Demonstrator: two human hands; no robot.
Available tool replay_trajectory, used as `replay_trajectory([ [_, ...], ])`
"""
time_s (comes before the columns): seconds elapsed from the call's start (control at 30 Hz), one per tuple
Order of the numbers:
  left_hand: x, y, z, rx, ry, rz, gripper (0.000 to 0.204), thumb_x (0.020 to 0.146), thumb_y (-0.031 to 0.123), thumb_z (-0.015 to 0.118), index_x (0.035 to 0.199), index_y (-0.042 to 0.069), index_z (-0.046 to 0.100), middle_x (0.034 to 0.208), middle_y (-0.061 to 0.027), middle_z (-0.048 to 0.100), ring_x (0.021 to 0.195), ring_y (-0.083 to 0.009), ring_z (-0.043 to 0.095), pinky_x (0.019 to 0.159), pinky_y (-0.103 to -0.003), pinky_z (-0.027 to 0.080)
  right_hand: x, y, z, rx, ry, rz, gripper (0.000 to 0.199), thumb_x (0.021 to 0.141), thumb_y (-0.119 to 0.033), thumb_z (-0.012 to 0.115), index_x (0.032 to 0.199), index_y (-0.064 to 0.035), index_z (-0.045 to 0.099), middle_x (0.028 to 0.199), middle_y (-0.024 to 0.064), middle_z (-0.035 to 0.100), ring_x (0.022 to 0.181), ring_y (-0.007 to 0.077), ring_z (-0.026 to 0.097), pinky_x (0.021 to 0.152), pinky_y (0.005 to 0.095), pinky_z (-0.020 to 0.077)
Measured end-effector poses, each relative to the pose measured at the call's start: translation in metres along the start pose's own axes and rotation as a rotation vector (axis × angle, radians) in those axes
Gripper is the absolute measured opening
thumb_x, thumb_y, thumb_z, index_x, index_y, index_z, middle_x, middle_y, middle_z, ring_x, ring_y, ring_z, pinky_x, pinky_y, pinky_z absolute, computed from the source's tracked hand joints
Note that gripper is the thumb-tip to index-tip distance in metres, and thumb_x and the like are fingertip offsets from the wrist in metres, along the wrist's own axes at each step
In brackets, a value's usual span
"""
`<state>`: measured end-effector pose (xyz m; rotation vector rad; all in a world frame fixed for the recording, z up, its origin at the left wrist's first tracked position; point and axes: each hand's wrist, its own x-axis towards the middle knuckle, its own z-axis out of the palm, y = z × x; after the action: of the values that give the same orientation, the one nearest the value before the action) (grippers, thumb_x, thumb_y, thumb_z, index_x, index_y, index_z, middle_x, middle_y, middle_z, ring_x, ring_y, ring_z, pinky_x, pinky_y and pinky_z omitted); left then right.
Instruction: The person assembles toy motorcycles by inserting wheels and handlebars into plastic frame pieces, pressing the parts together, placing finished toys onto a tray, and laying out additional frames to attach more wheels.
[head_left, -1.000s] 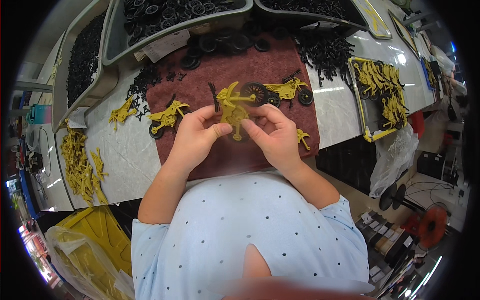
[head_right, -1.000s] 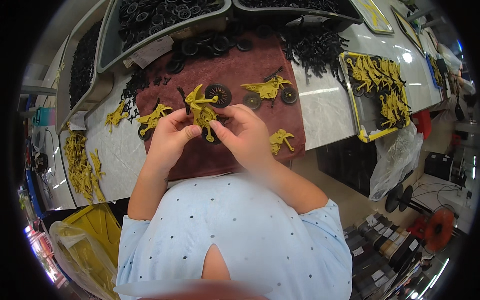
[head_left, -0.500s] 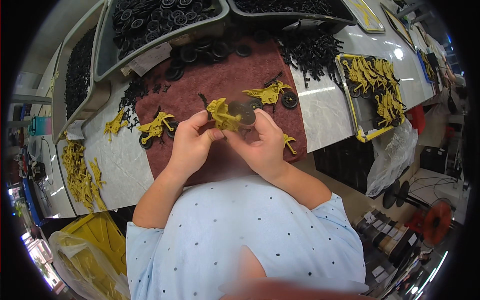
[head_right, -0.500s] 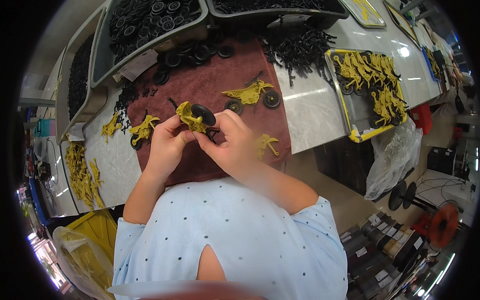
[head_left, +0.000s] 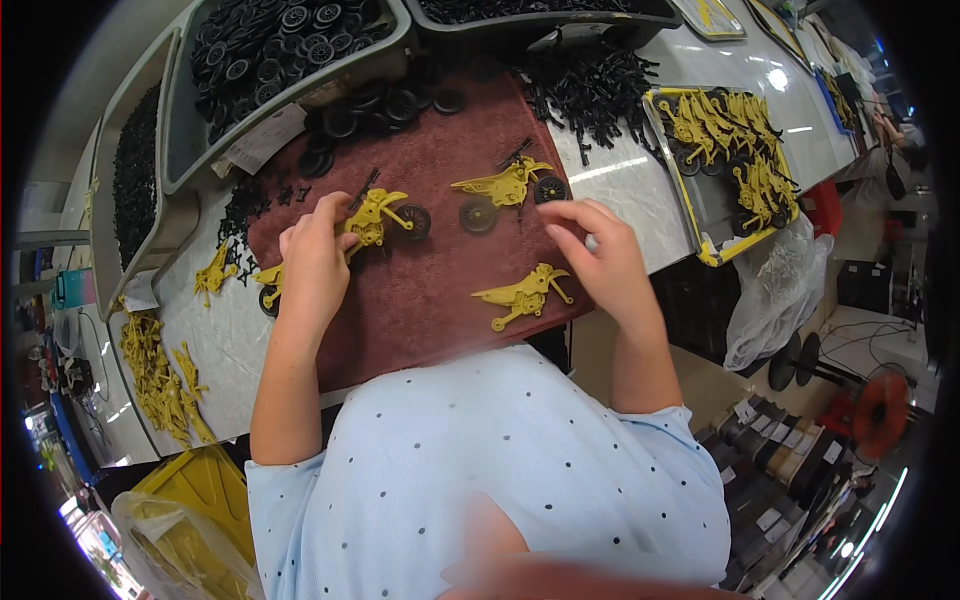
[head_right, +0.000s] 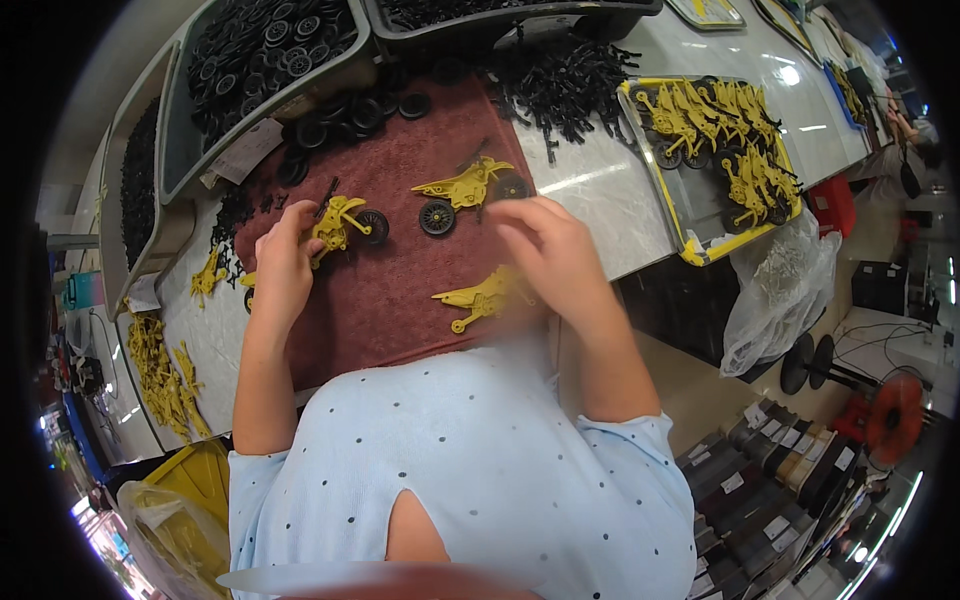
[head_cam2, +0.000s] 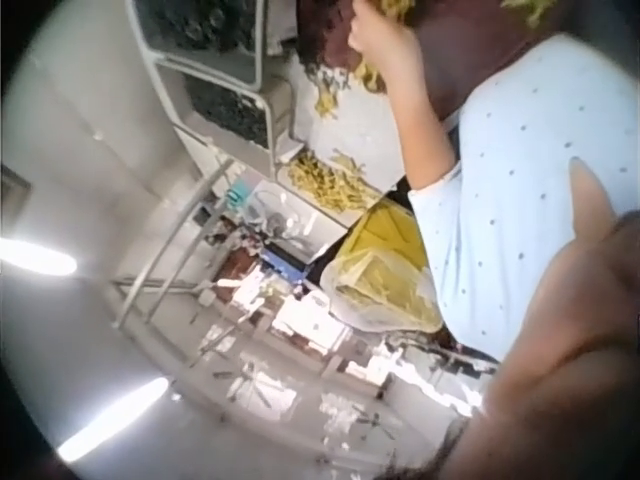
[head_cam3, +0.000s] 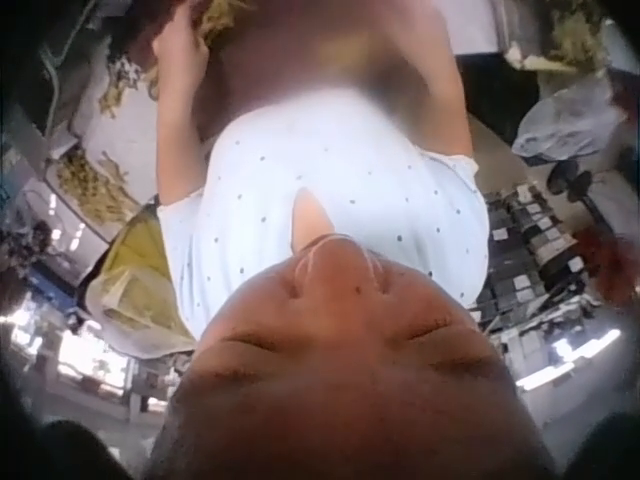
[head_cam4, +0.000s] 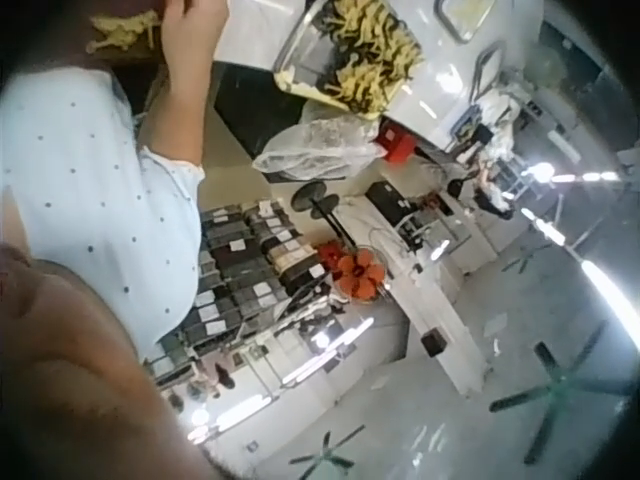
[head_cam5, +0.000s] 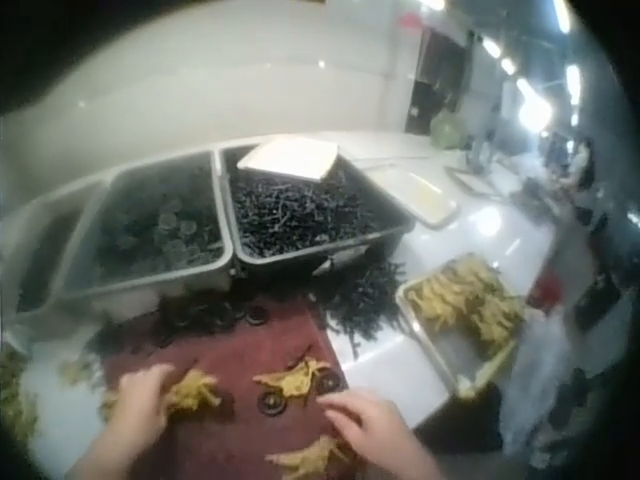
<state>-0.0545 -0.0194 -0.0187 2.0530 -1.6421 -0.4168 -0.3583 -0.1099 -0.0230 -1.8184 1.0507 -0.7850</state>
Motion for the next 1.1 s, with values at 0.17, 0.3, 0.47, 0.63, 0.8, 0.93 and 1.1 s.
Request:
replay_trajectory([
  [0.17, 0.005, 0.006, 0.017, 0.301, 0.275, 0.17, 0.029, 0.085, 0.004, 0.062, 0.114, 0.006, 0.058, 0.109, -0.0099, 0.063, 0.104, -0.0272, 0.057, 0.093, -0.039, 0.036, -0.017, -0.003, -0.027, -0.272, -0.379, -0.069, 0.038, 0.075, -0.005, 0.075, 0.112, -0.0054, 0.064, 0.11, 0.0077, 0.06, 0.096, 0.0237, 0.06, 0.082, 0.0322, 0.0502],
  [0.3, 0.003, 0.039, 0.022, 0.213, 0.277, 0.25, 0.03, 0.083, 0.007, 0.065, 0.113, 0.006, 0.059, 0.111, -0.0089, 0.06, 0.108, -0.0263, 0.054, 0.093, -0.039, 0.036, -0.028, 0.004, -0.008, -0.435, -0.339, -0.142, 0.049, 0.069, -0.008, 0.078, 0.116, -0.0047, 0.061, 0.109, 0.0088, 0.057, 0.101, 0.0292, 0.055, 0.087, 0.0365, 0.0482],
  [0.47, -0.012, 0.074, 0.041, -0.128, -0.216, 0.52, 0.043, 0.075, 0.013, 0.075, 0.115, 0.007, 0.059, 0.111, -0.0087, 0.059, 0.106, -0.0274, 0.055, 0.092, -0.04, 0.038, -0.019, 0.002, -0.006, -0.403, -0.381, -0.06, 0.042, 0.069, -0.007, 0.078, 0.107, -0.0034, 0.061, 0.101, 0.0108, 0.057, 0.094, 0.0298, 0.058, 0.082, 0.0369, 0.05],
  [0.63, -0.015, 0.083, 0.048, -0.068, -0.241, 0.671, 0.056, 0.068, 0.012, 0.078, 0.119, 0.003, 0.057, 0.113, -0.0096, 0.058, 0.105, -0.0266, 0.055, 0.091, -0.04, 0.039, 0.001, -0.003, -0.012, -0.273, -0.353, -0.101, 0.037, 0.069, -0.006, 0.079, 0.102, -0.0021, 0.062, 0.092, 0.0102, 0.06, 0.08, 0.025, 0.062, 0.073, 0.034, 0.0521],
  [0.8, -0.003, 0.093, 0.049, -0.019, -0.111, 0.652, 0.054, 0.069, 0.008, 0.076, 0.119, 0.0, 0.058, 0.111, -0.0107, 0.059, 0.104, -0.0261, 0.056, 0.089, -0.039, 0.04, 0.027, -0.009, -0.02, -0.261, -0.271, -0.22, 0.036, 0.07, -0.006, 0.078, 0.102, -0.0009, 0.062, 0.093, 0.0105, 0.061, 0.077, 0.0227, 0.061, 0.071, 0.0324, 0.0512],
  [0.93, 0.02, 0.097, 0.046, -0.061, 0.039, 0.655, 0.046, 0.072, 0.005, 0.073, 0.116, 0.0, 0.06, 0.111, -0.0117, 0.062, 0.102, -0.0261, 0.059, 0.088, -0.038, 0.041, 0.05, -0.013, -0.027, -0.245, -0.219, -0.305, 0.034, 0.073, -0.007, 0.076, 0.103, -0.0001, 0.063, 0.093, 0.0109, 0.062, 0.082, 0.0229, 0.06, 0.076, 0.0327, 0.0498],
  [1.1, 0.04, 0.095, 0.058, 0.048, 0.04, 0.577, 0.039, 0.075, 0.005, 0.071, 0.113, 0.003, 0.062, 0.114, -0.0068, 0.064, 0.104, -0.0233, 0.059, 0.09, -0.038, 0.041, 0.067, 0.007, -0.015, -0.371, -0.131, -0.296, 0.034, 0.075, -0.008, 0.074, 0.107, -0.0017, 0.064, 0.096, 0.011, 0.062, 0.088, 0.0255, 0.06, 0.079, 0.0332, 0.0492],
])
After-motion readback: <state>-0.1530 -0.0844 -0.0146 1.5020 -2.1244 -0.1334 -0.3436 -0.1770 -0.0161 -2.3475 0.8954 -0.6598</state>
